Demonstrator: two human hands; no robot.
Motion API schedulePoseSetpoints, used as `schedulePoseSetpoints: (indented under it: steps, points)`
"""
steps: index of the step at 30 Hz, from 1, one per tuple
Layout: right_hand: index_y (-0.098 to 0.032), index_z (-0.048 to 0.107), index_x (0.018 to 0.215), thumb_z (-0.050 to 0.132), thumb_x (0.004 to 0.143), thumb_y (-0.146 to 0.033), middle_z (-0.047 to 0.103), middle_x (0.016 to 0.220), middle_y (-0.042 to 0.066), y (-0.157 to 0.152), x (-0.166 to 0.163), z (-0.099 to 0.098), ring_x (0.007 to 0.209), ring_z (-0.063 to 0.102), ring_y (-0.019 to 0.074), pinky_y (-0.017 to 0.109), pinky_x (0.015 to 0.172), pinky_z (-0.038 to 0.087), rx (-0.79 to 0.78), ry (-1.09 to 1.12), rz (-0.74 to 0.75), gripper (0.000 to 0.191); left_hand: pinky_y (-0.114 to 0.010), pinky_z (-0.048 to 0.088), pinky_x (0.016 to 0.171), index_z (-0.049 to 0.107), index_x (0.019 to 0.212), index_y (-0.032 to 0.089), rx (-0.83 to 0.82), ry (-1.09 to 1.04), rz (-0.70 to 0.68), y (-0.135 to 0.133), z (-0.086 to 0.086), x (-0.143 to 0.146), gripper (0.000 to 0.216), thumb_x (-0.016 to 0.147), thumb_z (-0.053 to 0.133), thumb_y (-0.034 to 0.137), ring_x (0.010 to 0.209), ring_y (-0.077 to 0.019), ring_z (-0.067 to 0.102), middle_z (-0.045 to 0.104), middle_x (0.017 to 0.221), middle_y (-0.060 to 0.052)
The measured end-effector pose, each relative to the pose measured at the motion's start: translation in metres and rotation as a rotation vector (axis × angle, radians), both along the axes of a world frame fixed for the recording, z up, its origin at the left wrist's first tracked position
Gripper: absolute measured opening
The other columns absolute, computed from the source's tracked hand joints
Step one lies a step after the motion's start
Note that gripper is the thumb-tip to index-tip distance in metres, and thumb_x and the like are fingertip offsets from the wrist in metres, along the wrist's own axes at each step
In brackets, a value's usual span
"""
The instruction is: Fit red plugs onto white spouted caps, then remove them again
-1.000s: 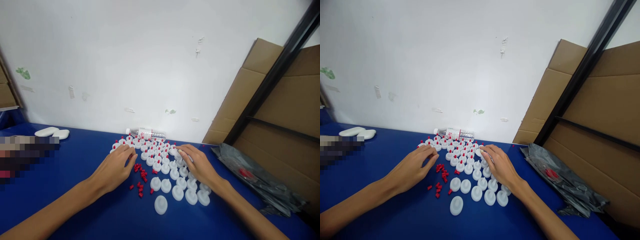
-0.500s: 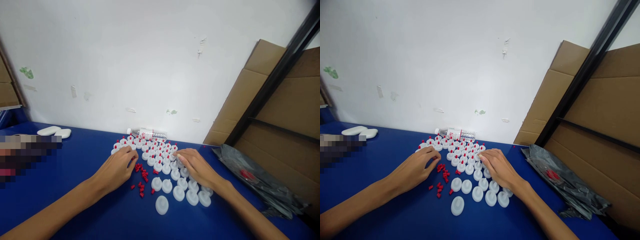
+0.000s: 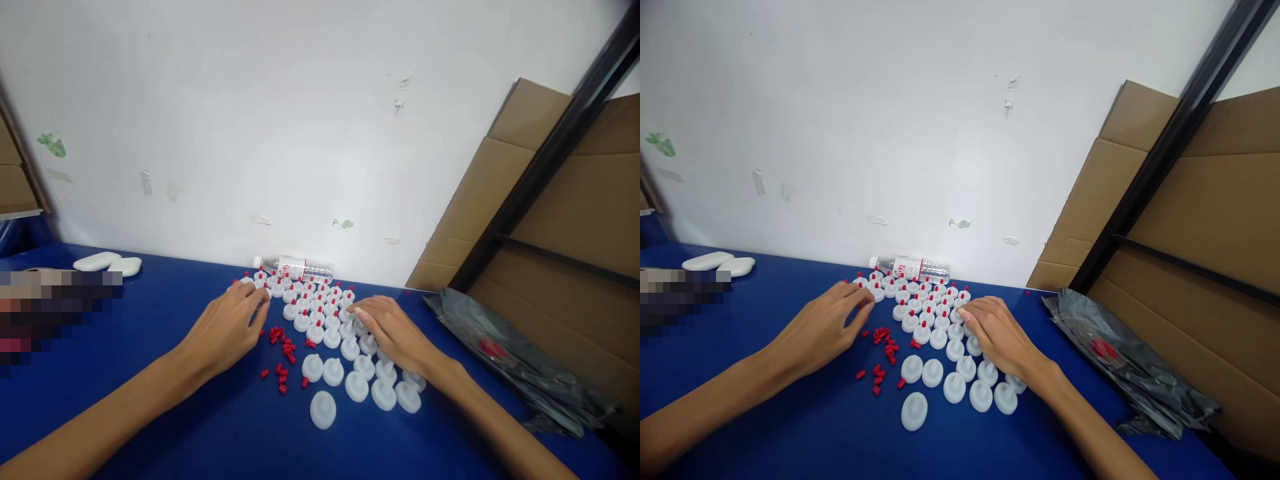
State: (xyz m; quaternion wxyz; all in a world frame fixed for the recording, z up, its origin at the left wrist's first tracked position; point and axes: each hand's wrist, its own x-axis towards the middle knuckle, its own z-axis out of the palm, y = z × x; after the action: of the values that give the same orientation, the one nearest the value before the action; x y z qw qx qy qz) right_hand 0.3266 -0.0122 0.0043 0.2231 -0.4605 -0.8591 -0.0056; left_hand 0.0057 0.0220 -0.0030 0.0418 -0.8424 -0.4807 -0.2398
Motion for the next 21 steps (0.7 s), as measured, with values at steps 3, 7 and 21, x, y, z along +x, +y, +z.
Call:
schedulePoseSetpoints:
  steps: [3, 7, 21]
  points:
    - [-0.024, 0.068, 0.116, 0.03, 0.108, -0.034, 0.072, 0.118, 0.006, 0.001, 0.001, -0.001, 0.114, 0.064, 0.0237, 0.047, 0.107, 0.041, 0.008, -0.002, 0.021, 0.04, -0.039, 0.049, 0.072, 0.063, 0.103, 0.017, 0.135, 0.119, 0.15, 0.009, 0.006, -0.011, 0.028, 0.098, 0.037, 0.025, 0.099, -0.0316, 0.057, 0.064, 0.1, -0.013]
    - [-0.027, 0.063, 0.129, 0.032, 0.108, -0.034, 0.069, 0.127, 0.006, 0.002, 0.002, -0.001, 0.121, 0.06, 0.0238, 0.05, 0.109, 0.039, 0.036, 0.011, 0.022, 0.038, -0.038, 0.048, 0.065, 0.062, 0.104, 0.014, 0.179, 0.299, 0.36, 0.016, 0.005, -0.026, 0.03, 0.098, 0.039, 0.033, 0.093, -0.0345, 0.058, 0.061, 0.098, -0.018]
    - [-0.026, 0.058, 0.129, 0.046, 0.103, -0.024, 0.07, 0.125, 0.007, -0.009, -0.004, 0.009, 0.117, 0.062, 0.0225, 0.051, 0.11, 0.036, 0.289, 0.032, 0.033, 0.029, -0.03, 0.03, 0.056, 0.05, 0.083, 0.022, -0.102, 0.107, 0.254, -0.002, 0.019, -0.008, 0.024, 0.098, 0.036, 0.033, 0.065, -0.0232, 0.063, 0.065, 0.074, -0.005]
